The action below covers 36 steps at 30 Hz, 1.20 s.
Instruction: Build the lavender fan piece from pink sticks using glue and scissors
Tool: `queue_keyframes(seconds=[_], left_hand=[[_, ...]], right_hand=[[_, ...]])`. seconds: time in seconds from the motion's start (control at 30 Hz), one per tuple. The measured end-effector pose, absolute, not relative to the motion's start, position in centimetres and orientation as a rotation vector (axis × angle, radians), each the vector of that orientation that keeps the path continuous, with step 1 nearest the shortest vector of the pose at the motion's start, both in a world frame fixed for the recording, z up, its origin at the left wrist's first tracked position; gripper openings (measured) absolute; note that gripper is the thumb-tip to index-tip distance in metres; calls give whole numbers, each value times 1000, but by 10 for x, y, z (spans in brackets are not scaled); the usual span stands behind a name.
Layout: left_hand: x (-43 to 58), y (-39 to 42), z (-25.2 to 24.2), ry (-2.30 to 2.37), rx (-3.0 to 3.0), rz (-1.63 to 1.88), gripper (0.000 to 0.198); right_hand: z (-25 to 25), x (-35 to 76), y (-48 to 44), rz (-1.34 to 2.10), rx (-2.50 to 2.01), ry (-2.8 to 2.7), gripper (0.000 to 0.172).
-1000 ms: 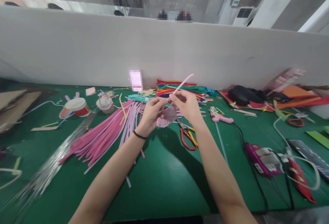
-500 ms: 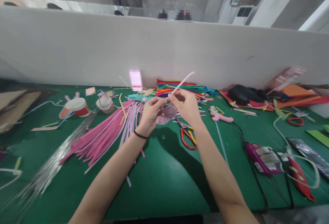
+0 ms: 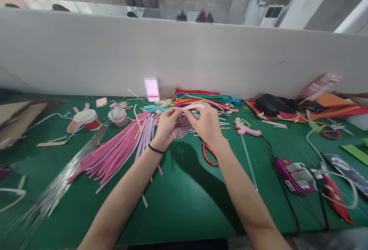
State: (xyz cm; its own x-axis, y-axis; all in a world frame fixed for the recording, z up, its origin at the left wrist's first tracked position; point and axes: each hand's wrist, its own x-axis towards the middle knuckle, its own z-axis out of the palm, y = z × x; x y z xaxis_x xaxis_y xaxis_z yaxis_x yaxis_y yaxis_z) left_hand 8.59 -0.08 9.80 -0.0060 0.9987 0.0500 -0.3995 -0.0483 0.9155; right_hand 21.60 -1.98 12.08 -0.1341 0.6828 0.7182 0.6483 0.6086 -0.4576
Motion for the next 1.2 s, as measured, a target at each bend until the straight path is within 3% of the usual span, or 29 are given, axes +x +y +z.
queue_keyframes(seconds=[0.23, 0.3, 0.43, 0.53, 0.63, 0.77, 1.1, 1.2], left_hand=[[85, -8, 105, 770, 1081, 1149, 21], [83, -16, 112, 876, 1308, 1112, 14], [75, -33, 129, 1255, 2058, 1238, 20], [68, -36, 135, 1312, 2441, 1321, 24], [61, -27, 131, 1332, 2652, 1188, 27], [54, -16, 123, 1410, 2645, 1013, 27], [49, -15, 129, 1368, 2354, 1250, 23], [48, -18, 131, 1322, 2288, 1208, 34]], right_hand=[[119, 234, -5, 187, -1080, -1659, 24], [119, 240, -3, 206, -1091, -1636, 25], [122, 246, -4, 262, -1091, -1643, 24], [125, 246, -6, 295, -1066, -1687, 23], [126, 242, -8, 415, -1032, -1700, 25], [124, 236, -8, 456, -1017, -1680, 26], [129, 239, -14, 142, -965, -1626, 19], [131, 235, -16, 78, -921, -1672, 16]])
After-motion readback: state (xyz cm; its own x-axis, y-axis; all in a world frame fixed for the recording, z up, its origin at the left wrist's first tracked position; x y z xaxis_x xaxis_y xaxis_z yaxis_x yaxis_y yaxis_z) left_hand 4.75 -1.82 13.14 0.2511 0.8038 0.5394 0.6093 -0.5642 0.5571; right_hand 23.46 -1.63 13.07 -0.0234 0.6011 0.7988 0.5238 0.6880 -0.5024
